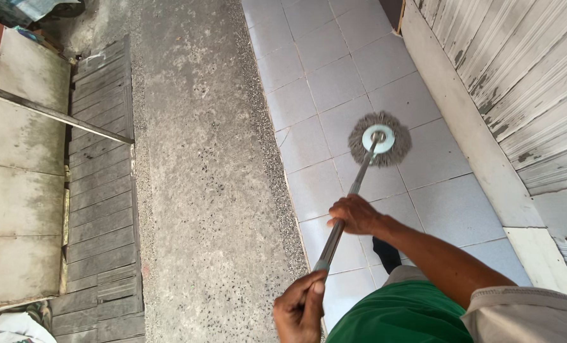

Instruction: The person mops a tiled walkway using a mop, moving the mop head back and forth across the floor surface.

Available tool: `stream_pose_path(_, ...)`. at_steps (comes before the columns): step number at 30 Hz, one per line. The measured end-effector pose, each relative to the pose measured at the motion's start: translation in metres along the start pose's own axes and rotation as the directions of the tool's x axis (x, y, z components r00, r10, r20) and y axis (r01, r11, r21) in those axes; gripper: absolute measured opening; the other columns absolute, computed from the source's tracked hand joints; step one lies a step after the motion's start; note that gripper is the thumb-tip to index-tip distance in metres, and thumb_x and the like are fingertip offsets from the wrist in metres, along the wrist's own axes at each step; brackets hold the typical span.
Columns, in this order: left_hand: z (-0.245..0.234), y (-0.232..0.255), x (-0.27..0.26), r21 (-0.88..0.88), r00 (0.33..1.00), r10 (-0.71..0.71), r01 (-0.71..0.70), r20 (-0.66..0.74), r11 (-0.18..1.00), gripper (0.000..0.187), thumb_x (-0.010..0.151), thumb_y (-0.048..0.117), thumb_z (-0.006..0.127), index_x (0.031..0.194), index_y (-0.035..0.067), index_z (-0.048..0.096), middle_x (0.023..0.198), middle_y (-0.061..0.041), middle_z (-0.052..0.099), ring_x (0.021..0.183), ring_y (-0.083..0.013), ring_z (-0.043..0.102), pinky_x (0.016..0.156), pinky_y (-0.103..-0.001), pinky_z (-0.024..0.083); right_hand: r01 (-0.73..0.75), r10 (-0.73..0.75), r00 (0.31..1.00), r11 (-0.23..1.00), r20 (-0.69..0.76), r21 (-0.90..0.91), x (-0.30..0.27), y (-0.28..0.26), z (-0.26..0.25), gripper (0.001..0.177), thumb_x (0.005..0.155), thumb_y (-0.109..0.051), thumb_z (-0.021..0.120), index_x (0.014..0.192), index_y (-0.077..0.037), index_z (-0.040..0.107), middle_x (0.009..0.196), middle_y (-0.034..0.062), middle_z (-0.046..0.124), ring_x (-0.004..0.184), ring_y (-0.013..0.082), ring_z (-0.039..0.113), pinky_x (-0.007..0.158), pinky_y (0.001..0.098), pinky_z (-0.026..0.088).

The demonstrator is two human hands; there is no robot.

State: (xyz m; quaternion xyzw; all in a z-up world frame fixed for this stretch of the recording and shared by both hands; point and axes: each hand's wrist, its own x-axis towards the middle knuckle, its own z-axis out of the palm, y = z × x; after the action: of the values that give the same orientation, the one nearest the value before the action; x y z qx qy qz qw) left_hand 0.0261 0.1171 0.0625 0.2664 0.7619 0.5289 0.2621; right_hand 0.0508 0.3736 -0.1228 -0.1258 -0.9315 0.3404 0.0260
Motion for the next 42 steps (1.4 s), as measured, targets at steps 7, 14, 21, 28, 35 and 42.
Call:
stream_pose_path(7,0.071,-0.010,0.072,0.027,0.991,0.088,-0.091,0.103,0.995,0.025,0.098,0.016,0.068,0.114,0.001,0.078,0.054,0.001,0.057,0.047,-0.0036,0.047,0.042,-0.024,0.033,-0.146,0.142,0.989,0.983,-0.038,-0.111,0.038,0.093,-0.018,0.031,0.089,-0.038,0.070,0.074,-0.013,0.061,0.085,0.0027,0.064,0.099,0.0238,0.064,0.102,0.0575,0.042)
stream_pose_path(14,0.072,-0.026,0.053,0.009,0.955,0.262,-0.266,0.138,0.964,0.024,0.102,0.013,0.066,0.118,-0.002,0.076,0.071,0.002,0.066,0.056,-0.0013,0.050,0.044,-0.022,0.036,-0.137,0.125,0.975,0.989,-0.186,-0.051,0.017,0.100,0.010,0.029,0.085,-0.029,0.075,0.073,-0.010,0.057,0.082,0.0045,0.062,0.095,0.0260,0.063,0.089,0.0522,0.047)
stream_pose_path(21,0.020,-0.016,-0.011,-0.003,0.988,0.094,-0.095,0.123,0.996,0.025,0.095,0.013,0.069,0.114,0.000,0.080,0.056,0.004,0.060,0.046,-0.0024,0.045,0.041,-0.023,0.032,0.013,0.023,0.922,0.996,-0.386,0.091,-0.039,0.027,0.047,0.040,0.083,-0.027,0.080,0.066,-0.010,0.049,0.068,0.0080,0.056,0.073,0.0289,0.058,0.071,0.0469,0.048)
stream_pose_path(28,-0.037,-0.023,-0.107,0.038,0.993,0.018,-0.022,0.117,0.999,0.024,0.090,0.015,0.076,0.110,0.004,0.084,0.048,-0.001,0.065,0.043,-0.0037,0.050,0.044,-0.023,0.036,-0.064,0.120,0.911,0.986,-0.394,0.153,-0.116,-0.071,0.095,0.043,0.085,-0.030,0.079,0.064,-0.009,0.048,0.064,0.0092,0.055,0.068,0.0276,0.057,0.069,0.0465,0.047)
stream_pose_path(35,-0.076,-0.057,-0.155,0.104,0.930,0.253,-0.289,0.265,0.952,0.022,0.091,0.023,0.077,0.104,0.007,0.084,0.065,-0.005,0.080,0.058,-0.0047,0.074,0.054,-0.024,0.057,0.043,0.043,0.907,0.980,-0.419,0.195,-0.169,-0.134,0.104,0.040,0.084,-0.028,0.078,0.064,-0.007,0.050,0.065,0.0106,0.056,0.070,0.0319,0.058,0.072,0.0474,0.046)
stream_pose_path(42,-0.046,-0.034,-0.155,0.243,0.996,0.039,-0.058,0.083,0.968,0.025,0.087,0.024,0.072,0.106,0.013,0.086,0.067,-0.006,0.085,0.053,-0.0063,0.073,0.050,-0.025,0.055,0.091,-0.033,0.952,0.980,-0.305,0.179,-0.156,-0.093,0.086,0.038,0.094,-0.032,0.066,0.071,-0.006,0.050,0.070,0.0125,0.057,0.074,0.0347,0.059,0.074,0.0500,0.045)
